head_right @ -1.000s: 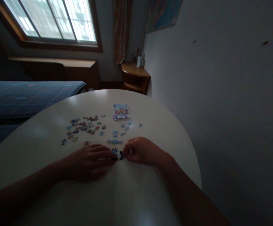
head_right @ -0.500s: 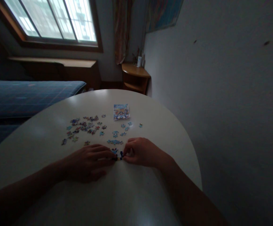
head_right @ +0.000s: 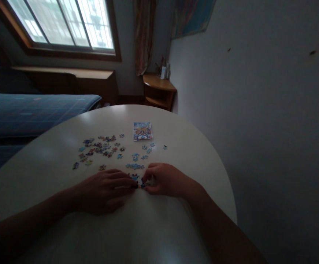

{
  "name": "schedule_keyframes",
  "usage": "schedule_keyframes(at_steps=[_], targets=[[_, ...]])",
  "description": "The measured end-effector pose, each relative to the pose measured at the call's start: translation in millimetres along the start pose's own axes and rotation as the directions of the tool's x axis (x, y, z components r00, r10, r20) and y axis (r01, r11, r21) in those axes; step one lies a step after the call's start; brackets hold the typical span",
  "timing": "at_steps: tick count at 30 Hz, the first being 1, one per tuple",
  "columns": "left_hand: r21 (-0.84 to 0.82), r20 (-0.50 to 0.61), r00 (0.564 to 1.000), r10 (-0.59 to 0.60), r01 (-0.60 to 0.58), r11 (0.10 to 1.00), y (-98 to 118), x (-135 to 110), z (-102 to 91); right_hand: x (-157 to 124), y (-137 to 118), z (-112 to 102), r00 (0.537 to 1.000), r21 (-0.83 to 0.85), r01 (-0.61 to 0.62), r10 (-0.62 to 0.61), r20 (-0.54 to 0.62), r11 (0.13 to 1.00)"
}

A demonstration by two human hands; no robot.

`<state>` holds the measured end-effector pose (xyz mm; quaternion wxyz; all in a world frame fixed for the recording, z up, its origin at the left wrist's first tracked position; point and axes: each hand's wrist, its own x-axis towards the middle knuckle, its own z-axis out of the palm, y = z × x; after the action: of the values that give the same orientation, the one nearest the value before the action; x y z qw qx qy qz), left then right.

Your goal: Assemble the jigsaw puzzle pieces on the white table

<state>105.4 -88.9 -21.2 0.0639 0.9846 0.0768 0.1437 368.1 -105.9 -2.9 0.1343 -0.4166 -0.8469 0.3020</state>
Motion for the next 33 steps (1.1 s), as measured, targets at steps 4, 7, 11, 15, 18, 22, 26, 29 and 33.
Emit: schedule_keyframes(at_steps=[4, 7, 11, 15, 18, 22, 26, 29, 33], targets=[[-0.012, 0.018, 1.000, 0.000, 0.001, 1.000, 1.4, 1.1, -0.4, -1.6, -0.1, -0.8, 0.999, 0.020, 0.022, -0.023, 0.036, 1.000], [-0.016, 0.049, 0.999, 0.003, -0.002, 1.000, 3.5, 2.7, -0.5, -0.9, 0.4, -0.9, 0.999, 0.068, -0.024, 0.021, 0.039, 0.997], [-0.040, 0.039, 0.999, 0.027, -0.025, 0.999, 7.4, 4.8, 0.1, 5.7, 3.6, 4.2, 0.985, 0.117, -0.127, 0.139, -0.102, 0.985], [-0.065, 0.051, 0.998, 0.037, -0.033, 0.997, 11.1, 6.7, -0.3, 13.4, 6.7, 12.2, 0.980, 0.114, -0.104, 0.121, -0.158, 0.988], [-0.070, 0.061, 0.997, 0.039, -0.035, 0.997, 12.1, 7.0, -0.2, 16.1, 6.0, 14.5, 0.977, 0.036, -0.082, 0.088, -0.195, 0.996], [-0.063, 0.070, 0.996, 0.048, -0.044, 0.997, 12.1, 6.5, 1.3, 17.4, 3.8, 15.0, 0.978, 0.018, -0.069, 0.071, -0.197, 0.997], [-0.047, 0.082, 0.995, 0.050, -0.047, 0.998, 13.2, 6.5, 2.3, 18.4, 2.5, 16.4, 0.981, 0.037, -0.062, 0.068, -0.181, 0.997], [-0.037, 0.077, 0.996, 0.053, -0.050, 0.998, 14.6, 6.4, 2.9, 18.7, 2.0, 16.4, 0.980, 0.031, -0.079, 0.083, -0.183, 0.996], [-0.021, 0.072, 0.996, 0.046, -0.045, 0.999, 16.3, 5.8, 4.7, 18.2, 3.5, 16.2, 0.981, 0.049, -0.072, 0.080, -0.175, 0.996]])
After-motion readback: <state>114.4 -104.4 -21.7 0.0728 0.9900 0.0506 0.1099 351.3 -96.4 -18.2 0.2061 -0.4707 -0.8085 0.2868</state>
